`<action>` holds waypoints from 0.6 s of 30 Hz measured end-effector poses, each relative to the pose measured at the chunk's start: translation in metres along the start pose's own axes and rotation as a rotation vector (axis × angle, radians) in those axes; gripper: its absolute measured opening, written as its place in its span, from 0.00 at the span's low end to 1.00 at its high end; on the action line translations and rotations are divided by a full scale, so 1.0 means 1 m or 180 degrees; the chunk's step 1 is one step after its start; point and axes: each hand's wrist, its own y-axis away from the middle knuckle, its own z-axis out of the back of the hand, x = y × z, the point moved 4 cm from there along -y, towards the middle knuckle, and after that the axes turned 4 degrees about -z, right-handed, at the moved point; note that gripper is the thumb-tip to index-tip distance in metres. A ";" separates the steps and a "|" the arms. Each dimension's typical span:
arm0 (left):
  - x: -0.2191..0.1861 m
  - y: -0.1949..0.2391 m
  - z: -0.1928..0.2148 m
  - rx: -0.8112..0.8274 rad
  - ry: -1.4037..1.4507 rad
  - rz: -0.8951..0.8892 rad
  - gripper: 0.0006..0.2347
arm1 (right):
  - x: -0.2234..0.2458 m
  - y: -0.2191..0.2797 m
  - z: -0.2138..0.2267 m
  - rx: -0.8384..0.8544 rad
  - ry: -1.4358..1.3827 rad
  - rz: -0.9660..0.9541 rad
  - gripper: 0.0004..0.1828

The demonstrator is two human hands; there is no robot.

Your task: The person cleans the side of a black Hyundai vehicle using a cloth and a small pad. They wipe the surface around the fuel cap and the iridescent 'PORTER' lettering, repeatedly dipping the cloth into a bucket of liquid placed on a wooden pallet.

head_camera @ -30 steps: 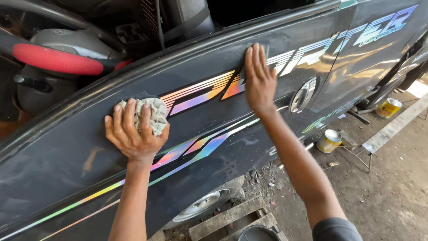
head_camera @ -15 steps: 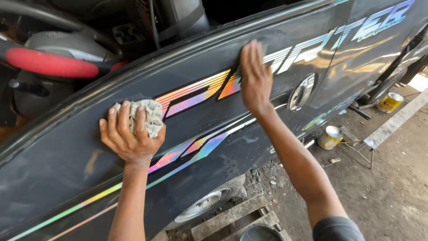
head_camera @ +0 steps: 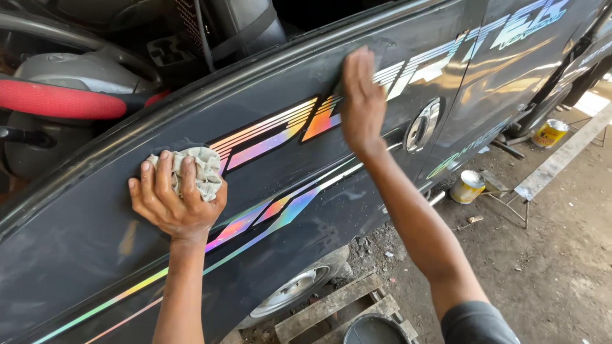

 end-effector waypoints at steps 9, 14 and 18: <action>0.001 0.001 0.000 0.0022 -0.0006 -0.0003 0.15 | 0.006 -0.009 0.005 0.0235 -0.0152 -0.0168 0.40; 0.002 -0.001 0.000 0.0017 -0.0045 0.0021 0.15 | -0.033 -0.010 -0.032 -0.0002 -0.0083 0.0095 0.36; 0.001 0.001 0.000 0.0047 -0.0012 0.0000 0.14 | -0.003 -0.005 -0.015 0.0276 -0.0393 -0.0191 0.40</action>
